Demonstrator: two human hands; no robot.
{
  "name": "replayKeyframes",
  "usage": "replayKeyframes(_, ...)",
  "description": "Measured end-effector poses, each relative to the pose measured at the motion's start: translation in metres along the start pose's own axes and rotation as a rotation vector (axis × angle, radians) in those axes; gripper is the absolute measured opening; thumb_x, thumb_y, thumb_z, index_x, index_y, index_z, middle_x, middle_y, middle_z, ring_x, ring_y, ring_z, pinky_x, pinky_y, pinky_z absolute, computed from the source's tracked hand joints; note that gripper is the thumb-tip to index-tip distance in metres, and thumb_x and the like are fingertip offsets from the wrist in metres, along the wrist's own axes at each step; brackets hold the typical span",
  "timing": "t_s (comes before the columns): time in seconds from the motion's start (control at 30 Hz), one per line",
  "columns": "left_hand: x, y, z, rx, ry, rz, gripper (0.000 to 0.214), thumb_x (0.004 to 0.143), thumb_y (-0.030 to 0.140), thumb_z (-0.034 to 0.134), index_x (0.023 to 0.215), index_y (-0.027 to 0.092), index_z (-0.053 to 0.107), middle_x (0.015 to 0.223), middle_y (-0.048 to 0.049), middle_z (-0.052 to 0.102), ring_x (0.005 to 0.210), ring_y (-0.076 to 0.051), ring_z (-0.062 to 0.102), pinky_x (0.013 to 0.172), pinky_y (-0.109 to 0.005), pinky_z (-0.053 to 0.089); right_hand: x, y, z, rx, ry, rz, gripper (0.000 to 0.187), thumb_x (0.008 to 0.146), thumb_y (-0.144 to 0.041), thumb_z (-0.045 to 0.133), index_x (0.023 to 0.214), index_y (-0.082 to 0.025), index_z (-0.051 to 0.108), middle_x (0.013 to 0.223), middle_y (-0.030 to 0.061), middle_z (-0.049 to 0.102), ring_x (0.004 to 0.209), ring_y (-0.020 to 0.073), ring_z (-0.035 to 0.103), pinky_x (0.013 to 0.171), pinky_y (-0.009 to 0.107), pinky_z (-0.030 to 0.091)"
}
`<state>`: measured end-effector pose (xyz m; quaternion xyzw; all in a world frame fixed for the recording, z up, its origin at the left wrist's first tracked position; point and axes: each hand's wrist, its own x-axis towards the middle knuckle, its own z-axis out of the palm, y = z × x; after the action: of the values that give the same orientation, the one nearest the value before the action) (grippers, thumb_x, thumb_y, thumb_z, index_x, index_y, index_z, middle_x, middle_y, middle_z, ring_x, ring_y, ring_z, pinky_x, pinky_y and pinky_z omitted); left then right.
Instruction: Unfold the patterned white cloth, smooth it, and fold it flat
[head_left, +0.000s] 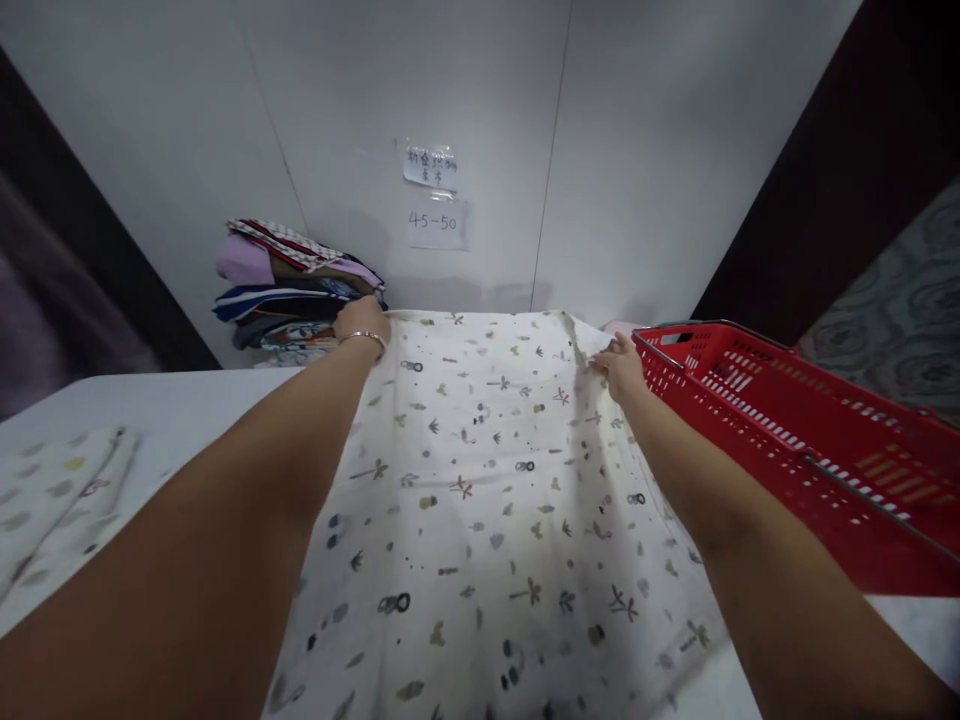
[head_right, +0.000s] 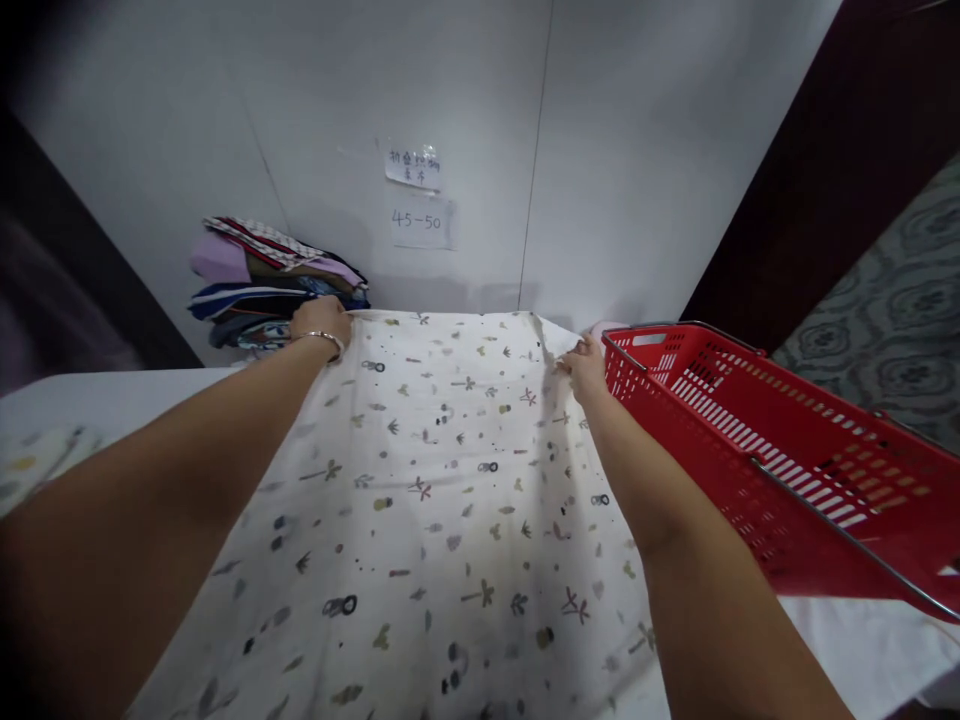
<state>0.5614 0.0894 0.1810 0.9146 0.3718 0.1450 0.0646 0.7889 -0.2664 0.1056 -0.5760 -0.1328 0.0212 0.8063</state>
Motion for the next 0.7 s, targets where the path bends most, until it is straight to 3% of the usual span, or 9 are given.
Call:
replayKeyframes(0.13,-0.012,0.003,0.043,0.04,0.007,-0.131,0.029,0.084,0.018,0.044,0.105,0.007,0.061,0.11,-0.0208,0.062,0.105,-0.028,0.056,0.084,-0.038,0.044,-0.013,0.025,-0.011,0.059,0.1,0.225,0.066,0.057,0.0,0.057,0.115,-0.029,0.044,0.076,-0.009,0.053,0.06,0.0062,0.056,0.062,0.022,0.054)
replayKeyframes(0.27,-0.029,-0.004,0.097,0.012,-0.087,-0.096,0.028,0.079,0.015,0.047,0.099,0.011,0.065,0.105,-0.0176,0.065,0.101,-0.027,0.059,0.082,-0.034,0.044,-0.026,0.06,-0.031,0.042,0.166,0.393,0.05,0.062,0.0,0.056,0.105,-0.024,0.046,0.066,-0.0076,0.056,0.057,0.0097,0.059,0.053,0.021,0.053)
replayKeyframes(0.37,-0.034,-0.008,0.125,-0.014,-0.122,-0.057,0.029,0.077,0.014,0.048,0.099,0.014,0.067,0.109,-0.0151,0.064,0.1,-0.025,0.059,0.083,-0.031,0.044,-0.029,0.08,-0.041,0.048,0.158,0.44,0.036,0.061,0.0,0.058,0.09,-0.02,0.049,0.062,-0.0038,0.06,0.058,0.0129,0.061,0.048,0.021,0.051)
replayKeyframes(0.53,-0.023,-0.011,0.14,-0.049,-0.068,-0.078,0.028,0.077,0.023,0.05,0.095,0.014,0.068,0.111,-0.0143,0.062,0.1,-0.024,0.058,0.085,-0.03,0.043,-0.012,0.097,-0.043,0.075,0.139,0.447,0.019,0.064,-0.002,0.059,0.069,-0.018,0.049,0.064,0.001,0.062,0.063,0.0132,0.063,0.055,0.021,0.054)
replayKeyframes(0.7,0.001,-0.011,0.147,-0.152,0.024,-0.155,0.029,0.08,0.027,0.044,0.093,0.013,0.066,0.099,-0.0125,0.065,0.096,-0.024,0.058,0.082,-0.033,0.045,0.024,0.114,-0.031,0.063,0.163,0.387,0.016,0.068,-0.005,0.056,0.07,-0.019,0.047,0.062,-0.0026,0.056,0.064,0.0106,0.062,0.062,0.021,0.056)
